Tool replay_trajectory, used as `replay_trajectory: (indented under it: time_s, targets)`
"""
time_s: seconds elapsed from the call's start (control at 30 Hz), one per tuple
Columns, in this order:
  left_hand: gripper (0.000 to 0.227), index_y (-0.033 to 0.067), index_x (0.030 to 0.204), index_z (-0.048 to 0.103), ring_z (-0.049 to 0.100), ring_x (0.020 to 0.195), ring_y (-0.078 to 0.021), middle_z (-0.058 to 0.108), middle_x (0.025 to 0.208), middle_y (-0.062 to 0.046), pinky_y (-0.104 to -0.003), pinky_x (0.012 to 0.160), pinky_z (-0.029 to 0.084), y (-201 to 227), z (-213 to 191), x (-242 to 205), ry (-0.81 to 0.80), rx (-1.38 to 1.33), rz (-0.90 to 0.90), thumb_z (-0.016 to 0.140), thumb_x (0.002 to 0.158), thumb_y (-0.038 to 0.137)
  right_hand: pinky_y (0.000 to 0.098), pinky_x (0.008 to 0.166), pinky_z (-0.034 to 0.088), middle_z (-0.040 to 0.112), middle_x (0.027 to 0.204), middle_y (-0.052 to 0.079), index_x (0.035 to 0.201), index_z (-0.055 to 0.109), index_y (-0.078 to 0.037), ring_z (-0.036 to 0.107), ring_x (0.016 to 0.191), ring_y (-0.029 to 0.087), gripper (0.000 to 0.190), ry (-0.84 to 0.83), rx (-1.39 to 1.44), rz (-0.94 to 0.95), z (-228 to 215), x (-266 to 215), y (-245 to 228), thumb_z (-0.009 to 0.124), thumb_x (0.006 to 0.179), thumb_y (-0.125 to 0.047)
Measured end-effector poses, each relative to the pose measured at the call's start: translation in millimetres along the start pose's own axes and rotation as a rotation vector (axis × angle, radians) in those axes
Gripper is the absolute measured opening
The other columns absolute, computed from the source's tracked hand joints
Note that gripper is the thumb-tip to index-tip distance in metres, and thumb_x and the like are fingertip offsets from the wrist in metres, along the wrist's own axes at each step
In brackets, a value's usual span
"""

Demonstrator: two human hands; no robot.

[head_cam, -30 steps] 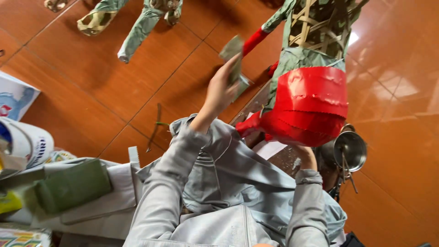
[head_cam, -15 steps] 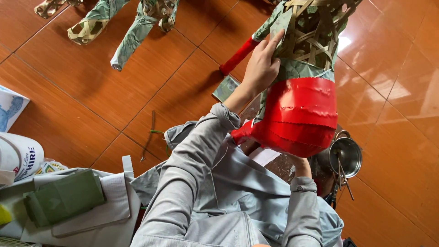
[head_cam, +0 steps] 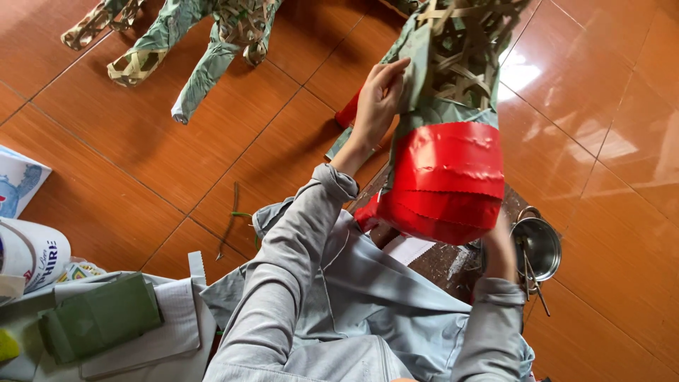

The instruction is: Cutting paper strips and gluing them onto a bamboo and paper structure to create a decorative figure.

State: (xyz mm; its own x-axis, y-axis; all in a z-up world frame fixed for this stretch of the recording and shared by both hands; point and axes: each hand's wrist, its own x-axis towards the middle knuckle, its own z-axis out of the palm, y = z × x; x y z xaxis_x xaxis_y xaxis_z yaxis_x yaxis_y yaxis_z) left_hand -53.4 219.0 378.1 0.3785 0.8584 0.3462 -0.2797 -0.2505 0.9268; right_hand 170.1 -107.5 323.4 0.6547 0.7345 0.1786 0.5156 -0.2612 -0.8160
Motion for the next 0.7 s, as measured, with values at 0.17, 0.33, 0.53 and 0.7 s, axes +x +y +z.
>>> replay_trajectory:
  time_s: [0.17,0.33,0.53,0.7]
  targets:
    - [0.047,0.0142,0.162,0.039,0.033,0.159,-0.0256,0.037,0.168,-0.013,-0.036,0.131,0.028,13.3,21.0,-5.8,-0.027,0.002,0.205,0.039,0.117,0.028,0.0392,0.115,0.044,0.051,0.156,0.015,0.154,0.058,-0.007,0.047,0.139,0.026,0.049,0.011,-0.059,-0.168,-16.5,47.9,-146.1,0.044,0.116,-0.036]
    - [0.053,0.0167,0.168,0.025,0.013,0.167,-0.0259,0.017,0.178,-0.012,-0.037,0.136,0.016,-1.3,34.9,3.6,-0.089,0.032,0.171,0.032,0.119,0.034,0.0464,0.124,0.036,0.021,0.172,0.013,0.157,0.045,-0.012,0.024,0.16,0.031,0.071,-0.179,-0.063,-0.313,7.6,60.9,-262.2,0.033,0.108,-0.061]
    - [0.057,0.0182,0.17,0.017,0.009,0.168,-0.0266,0.01,0.179,-0.012,-0.037,0.136,0.015,-4.1,35.4,18.5,-0.13,0.044,0.173,0.032,0.119,0.038,0.0441,0.125,0.03,0.028,0.171,0.012,0.153,0.05,-0.013,0.024,0.159,0.032,0.064,-0.366,-0.078,-0.261,11.5,75.2,-254.1,0.05,0.103,-0.053]
    - [0.057,0.0242,0.17,0.018,0.014,0.168,-0.0292,0.007,0.18,-0.011,-0.039,0.136,0.02,-9.9,44.3,23.1,-0.125,0.033,0.179,0.037,0.118,0.04,0.0423,0.128,0.026,0.032,0.172,0.011,0.152,0.053,-0.015,0.028,0.161,0.03,0.055,-0.348,-0.183,-0.257,10.0,71.8,-254.6,0.065,0.101,-0.032]
